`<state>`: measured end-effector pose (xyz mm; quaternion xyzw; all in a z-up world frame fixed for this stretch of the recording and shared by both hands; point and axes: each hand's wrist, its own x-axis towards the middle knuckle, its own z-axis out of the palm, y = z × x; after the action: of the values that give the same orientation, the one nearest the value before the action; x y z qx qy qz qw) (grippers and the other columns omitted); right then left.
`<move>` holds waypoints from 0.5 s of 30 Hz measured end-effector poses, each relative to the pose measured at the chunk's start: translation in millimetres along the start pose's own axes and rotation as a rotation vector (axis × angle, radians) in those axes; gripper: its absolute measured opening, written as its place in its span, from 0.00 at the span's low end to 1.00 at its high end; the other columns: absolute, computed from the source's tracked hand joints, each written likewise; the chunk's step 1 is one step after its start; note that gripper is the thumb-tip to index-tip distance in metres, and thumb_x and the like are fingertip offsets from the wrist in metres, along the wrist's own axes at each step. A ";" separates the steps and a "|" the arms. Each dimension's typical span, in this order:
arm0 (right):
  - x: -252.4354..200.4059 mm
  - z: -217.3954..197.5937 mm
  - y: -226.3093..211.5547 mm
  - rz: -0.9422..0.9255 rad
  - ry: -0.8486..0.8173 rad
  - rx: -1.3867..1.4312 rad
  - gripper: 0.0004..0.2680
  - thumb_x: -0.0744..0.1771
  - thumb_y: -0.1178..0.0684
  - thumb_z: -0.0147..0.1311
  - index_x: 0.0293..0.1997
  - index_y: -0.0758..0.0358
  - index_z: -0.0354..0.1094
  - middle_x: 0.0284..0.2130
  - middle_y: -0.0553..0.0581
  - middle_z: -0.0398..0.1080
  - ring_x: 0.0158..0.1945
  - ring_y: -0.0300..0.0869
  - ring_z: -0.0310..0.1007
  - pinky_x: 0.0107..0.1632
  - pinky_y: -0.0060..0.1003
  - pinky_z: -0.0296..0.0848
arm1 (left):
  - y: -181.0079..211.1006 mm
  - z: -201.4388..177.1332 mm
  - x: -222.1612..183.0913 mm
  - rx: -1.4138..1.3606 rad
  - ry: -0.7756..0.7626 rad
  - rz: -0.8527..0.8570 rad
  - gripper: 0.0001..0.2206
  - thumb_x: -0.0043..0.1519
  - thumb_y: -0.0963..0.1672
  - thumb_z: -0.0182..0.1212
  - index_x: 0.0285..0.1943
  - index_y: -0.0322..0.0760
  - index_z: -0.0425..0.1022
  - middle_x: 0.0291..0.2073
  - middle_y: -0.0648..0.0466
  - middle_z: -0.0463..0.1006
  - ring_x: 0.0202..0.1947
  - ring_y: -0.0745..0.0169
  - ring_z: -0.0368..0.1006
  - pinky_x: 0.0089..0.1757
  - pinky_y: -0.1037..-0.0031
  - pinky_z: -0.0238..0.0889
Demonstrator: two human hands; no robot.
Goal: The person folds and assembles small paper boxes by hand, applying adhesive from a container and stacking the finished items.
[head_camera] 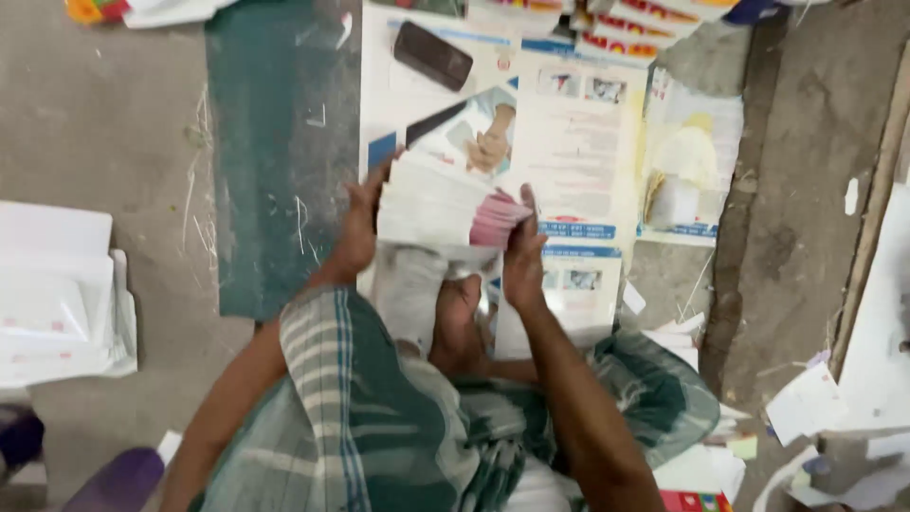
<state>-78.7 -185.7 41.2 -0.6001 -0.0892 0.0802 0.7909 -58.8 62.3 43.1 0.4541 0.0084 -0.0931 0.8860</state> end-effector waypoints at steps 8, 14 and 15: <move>1.5 -11.4 -8.9 0.097 0.020 -0.139 0.36 0.71 0.24 0.24 0.82 0.64 0.34 0.76 0.70 0.50 0.77 0.56 0.52 0.79 0.50 0.51 | -4.9 4.9 -9.2 0.479 -0.130 0.115 0.41 0.72 0.64 0.24 0.81 0.31 0.46 0.81 0.40 0.48 0.82 0.44 0.42 0.76 0.61 0.34; -14.3 4.8 -9.4 0.250 0.053 0.219 0.36 0.69 0.23 0.27 0.82 0.58 0.30 0.75 0.68 0.49 0.77 0.55 0.49 0.78 0.51 0.50 | 26.0 19.6 -8.2 0.374 -0.138 0.078 0.45 0.67 0.66 0.19 0.86 0.36 0.35 0.84 0.44 0.42 0.83 0.46 0.43 0.77 0.59 0.36; -13.3 4.0 -9.4 0.230 0.041 0.217 0.36 0.69 0.23 0.27 0.82 0.58 0.30 0.75 0.68 0.49 0.77 0.55 0.49 0.78 0.51 0.50 | 20.0 17.7 -11.8 0.383 -0.143 0.099 0.45 0.67 0.66 0.19 0.86 0.36 0.35 0.84 0.44 0.42 0.83 0.46 0.43 0.77 0.59 0.36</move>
<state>-92.3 -187.6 50.8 -0.5187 0.0055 0.1673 0.8384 -68.2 61.3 70.8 0.6062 -0.0947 -0.0814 0.7854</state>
